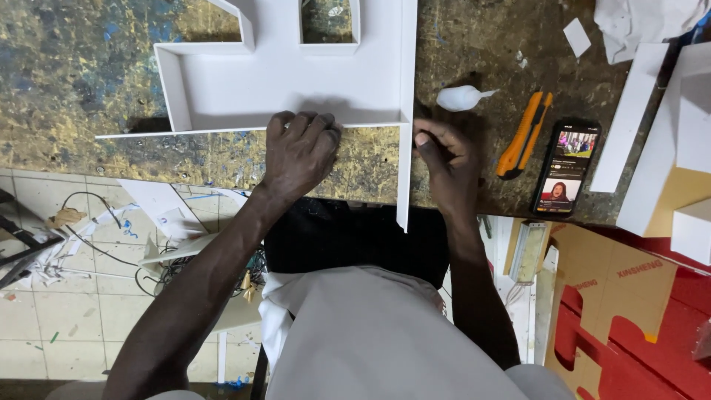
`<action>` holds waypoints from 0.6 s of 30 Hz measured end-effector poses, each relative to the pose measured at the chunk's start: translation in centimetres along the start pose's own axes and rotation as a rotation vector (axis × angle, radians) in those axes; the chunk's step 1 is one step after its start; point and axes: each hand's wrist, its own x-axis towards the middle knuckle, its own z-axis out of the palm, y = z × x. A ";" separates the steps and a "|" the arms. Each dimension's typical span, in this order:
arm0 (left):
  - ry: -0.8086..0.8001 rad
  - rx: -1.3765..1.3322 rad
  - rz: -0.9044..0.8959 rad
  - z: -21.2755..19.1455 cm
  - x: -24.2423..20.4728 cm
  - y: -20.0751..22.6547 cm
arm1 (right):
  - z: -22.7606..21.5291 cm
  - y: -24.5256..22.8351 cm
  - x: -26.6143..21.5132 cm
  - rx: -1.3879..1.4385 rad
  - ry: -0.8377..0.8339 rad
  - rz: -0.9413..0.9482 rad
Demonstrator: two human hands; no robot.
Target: The person assembles a large white letter-shaped object by attaching a side piece to the main body. They apply glue to the edges of the letter and press the side piece into place, then use a utility knife to trim excess material from the edges.
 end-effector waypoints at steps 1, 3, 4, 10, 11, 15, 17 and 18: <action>0.005 -0.003 0.001 0.1 0.0 0.0 | -0.1 0.3 0.0 -0.021 0.002 -0.015; 0.008 -0.005 -0.001 0.3 -0.1 0.0 | -0.1 0.7 0.0 -0.042 0.000 -0.027; -0.008 -0.005 0.001 0.3 -0.3 0.0 | -0.1 0.8 0.0 -0.058 -0.002 -0.055; -0.040 -0.040 -0.012 0.8 -0.7 -0.2 | -0.1 1.5 0.2 -0.009 0.004 -0.039; -0.047 -0.041 -0.016 0.9 -0.9 -0.2 | -0.1 1.5 0.2 0.000 0.006 -0.030; -0.041 -0.041 -0.013 0.5 -0.4 -0.1 | -0.2 2.3 0.3 0.020 0.011 -0.047; -0.050 -0.049 -0.016 0.7 -0.5 -0.2 | -0.4 2.9 0.4 0.005 0.001 -0.045; -0.050 -0.049 -0.014 0.6 -0.4 -0.2 | -0.3 2.5 0.5 0.005 0.003 -0.046</action>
